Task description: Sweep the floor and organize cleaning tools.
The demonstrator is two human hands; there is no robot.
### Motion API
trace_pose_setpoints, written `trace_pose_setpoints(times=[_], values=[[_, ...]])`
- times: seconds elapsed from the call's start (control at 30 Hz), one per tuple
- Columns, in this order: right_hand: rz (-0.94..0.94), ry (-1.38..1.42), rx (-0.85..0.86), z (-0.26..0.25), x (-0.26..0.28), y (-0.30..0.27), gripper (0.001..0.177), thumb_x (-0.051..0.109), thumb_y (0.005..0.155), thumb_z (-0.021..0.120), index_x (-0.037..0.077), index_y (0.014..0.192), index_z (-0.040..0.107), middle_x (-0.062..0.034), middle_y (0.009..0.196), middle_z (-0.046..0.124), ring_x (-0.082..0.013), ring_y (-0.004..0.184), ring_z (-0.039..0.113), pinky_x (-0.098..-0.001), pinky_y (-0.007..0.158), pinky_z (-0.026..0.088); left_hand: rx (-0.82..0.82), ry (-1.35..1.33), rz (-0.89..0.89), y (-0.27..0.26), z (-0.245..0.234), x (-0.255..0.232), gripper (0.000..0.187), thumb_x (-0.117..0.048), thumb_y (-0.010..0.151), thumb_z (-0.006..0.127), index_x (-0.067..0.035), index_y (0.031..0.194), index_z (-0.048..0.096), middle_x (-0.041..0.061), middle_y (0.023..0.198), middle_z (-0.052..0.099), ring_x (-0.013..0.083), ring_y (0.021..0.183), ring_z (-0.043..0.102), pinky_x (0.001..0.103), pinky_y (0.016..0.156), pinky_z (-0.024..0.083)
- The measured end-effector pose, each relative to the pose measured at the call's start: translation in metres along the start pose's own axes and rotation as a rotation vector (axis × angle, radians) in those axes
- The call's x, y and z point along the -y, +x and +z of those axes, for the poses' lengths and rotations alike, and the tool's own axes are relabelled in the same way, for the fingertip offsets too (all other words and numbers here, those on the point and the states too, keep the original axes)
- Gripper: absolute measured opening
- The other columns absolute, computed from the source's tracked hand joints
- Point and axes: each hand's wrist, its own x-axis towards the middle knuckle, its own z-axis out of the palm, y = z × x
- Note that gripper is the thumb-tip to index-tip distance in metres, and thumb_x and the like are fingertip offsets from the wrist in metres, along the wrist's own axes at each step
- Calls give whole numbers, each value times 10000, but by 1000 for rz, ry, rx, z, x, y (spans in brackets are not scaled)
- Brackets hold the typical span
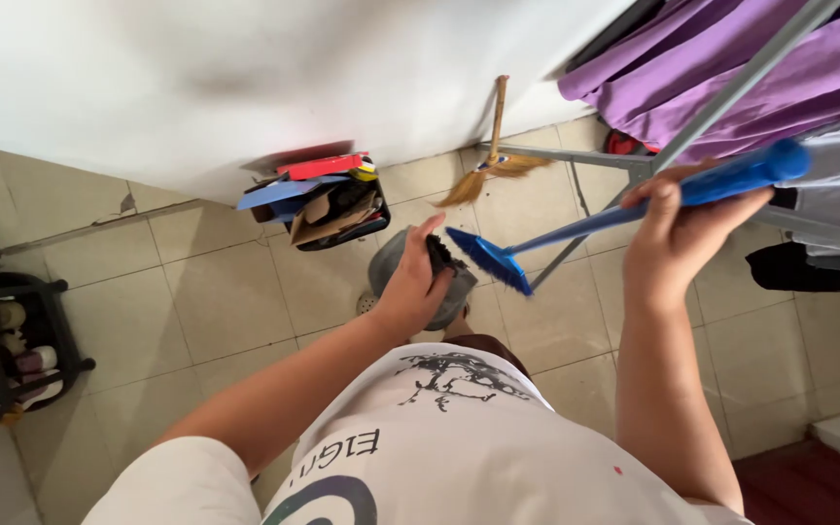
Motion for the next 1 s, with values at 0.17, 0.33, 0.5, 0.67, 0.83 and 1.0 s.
trace_pose_setpoints(times=[0.17,0.33,0.5,0.67,0.83,1.0], values=[[69,-41,60,-8,-2,-8,576,-22,1179,514,129,1526,79,-106,1110,613,-182,846,694,-328,836,644,-27,100,7,21,39,56,591,17,881,620,-66,1416,385,231,1293,501,459,1229,512,480,1057,426],[236,-32,105,-16,-19,-14,441,-130,1093,560,55,1345,249,-130,1134,559,-214,933,691,-357,866,634,2,271,-185,58,65,109,416,-34,944,636,-147,1326,515,174,1301,560,428,1204,531,503,980,458],[303,-108,170,-17,-28,-8,307,-120,1042,575,3,1197,341,-127,1093,590,-227,958,705,-360,883,600,-46,329,-277,103,63,155,517,-53,865,687,-255,1336,622,73,1223,669,372,1044,596,474,880,497],[364,-141,184,-20,-41,2,259,-115,1026,567,-4,1158,374,-120,1073,581,-223,947,705,-356,866,604,-45,372,-286,136,57,198,437,-91,864,737,-269,1262,713,60,1161,683,307,981,671,419,824,538],[408,-81,218,-24,-68,-2,222,-140,1020,558,-6,1151,439,-130,1071,583,-231,981,679,-378,919,601,-125,403,-203,161,66,269,376,-99,799,805,-191,1160,753,72,1133,731,312,997,691,402,814,541],[432,52,221,-22,-89,-13,286,-159,1000,551,5,1192,416,-144,1121,551,-251,1036,671,-417,1073,555,-286,271,-420,187,66,300,300,-39,825,773,-131,1111,767,119,1096,744,303,994,711,384,845,550]])
